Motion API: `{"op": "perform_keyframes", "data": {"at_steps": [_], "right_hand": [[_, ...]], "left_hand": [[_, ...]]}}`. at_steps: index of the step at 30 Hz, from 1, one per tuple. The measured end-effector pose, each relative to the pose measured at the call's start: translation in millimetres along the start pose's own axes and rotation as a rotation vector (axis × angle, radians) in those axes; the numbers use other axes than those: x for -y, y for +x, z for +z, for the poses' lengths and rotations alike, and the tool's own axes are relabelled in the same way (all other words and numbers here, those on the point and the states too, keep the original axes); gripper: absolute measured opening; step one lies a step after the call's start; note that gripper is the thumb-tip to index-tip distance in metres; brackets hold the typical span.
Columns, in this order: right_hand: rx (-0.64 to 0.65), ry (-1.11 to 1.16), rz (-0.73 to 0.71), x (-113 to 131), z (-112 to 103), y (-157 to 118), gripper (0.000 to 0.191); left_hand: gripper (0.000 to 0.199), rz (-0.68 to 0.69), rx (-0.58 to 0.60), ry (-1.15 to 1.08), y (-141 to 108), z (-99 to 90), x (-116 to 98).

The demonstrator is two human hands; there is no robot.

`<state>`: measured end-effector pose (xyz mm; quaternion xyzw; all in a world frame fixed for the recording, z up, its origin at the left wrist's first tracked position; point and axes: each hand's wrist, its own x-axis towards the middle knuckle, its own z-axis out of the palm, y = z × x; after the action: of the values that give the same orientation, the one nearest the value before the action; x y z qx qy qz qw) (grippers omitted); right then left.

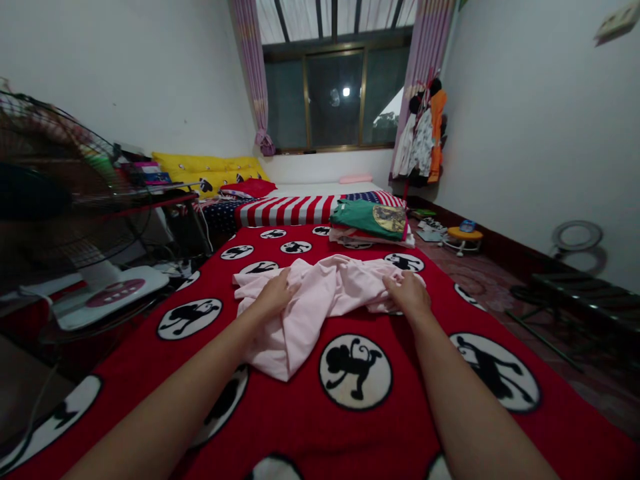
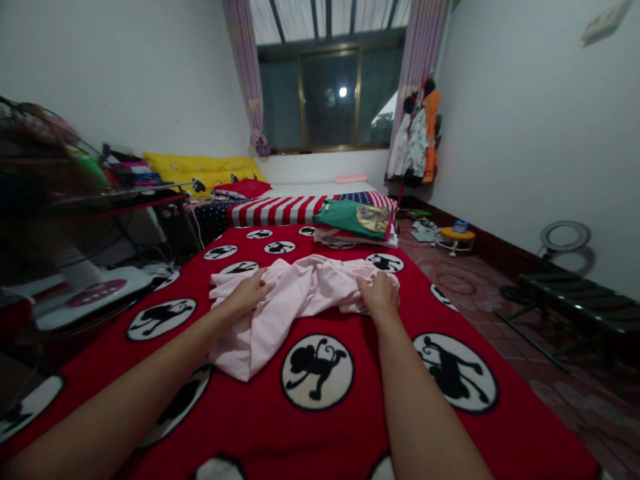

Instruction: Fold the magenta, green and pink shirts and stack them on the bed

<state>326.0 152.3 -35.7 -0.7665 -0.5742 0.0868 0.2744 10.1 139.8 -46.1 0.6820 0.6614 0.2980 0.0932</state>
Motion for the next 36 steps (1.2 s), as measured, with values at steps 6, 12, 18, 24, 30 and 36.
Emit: {"op": "perform_keyframes", "data": {"at_steps": [6, 12, 18, 24, 30, 36], "right_hand": [[0.034, 0.008, -0.041, -7, 3, 9, 0.051], [0.145, 0.03, -0.063, -11, 1, 8, 0.043], [-0.025, 0.13, -0.072, 0, -4, 2, 0.028], [-0.571, 0.918, -0.26, 33, -27, -22, 0.03], [-1.035, 1.248, -0.606, 79, -107, -63, 0.01], [-1.17, 1.046, -0.718, 112, -150, -22, 0.014]], "left_hand": [[0.026, -0.07, -0.058, -0.062, 5, 9.4, 12], [0.015, -0.069, -0.178, -0.28, -2, -9.5, 15], [0.024, -0.173, -0.539, -0.652, -1, -45.6, 23], [0.017, 0.1, -0.865, -0.81, -19, -81.6, -26], [0.011, 0.493, -1.146, -0.564, -52, -160.0, -91], [0.013, 0.576, -1.272, -0.364, 13, -204.5, -103]]}}
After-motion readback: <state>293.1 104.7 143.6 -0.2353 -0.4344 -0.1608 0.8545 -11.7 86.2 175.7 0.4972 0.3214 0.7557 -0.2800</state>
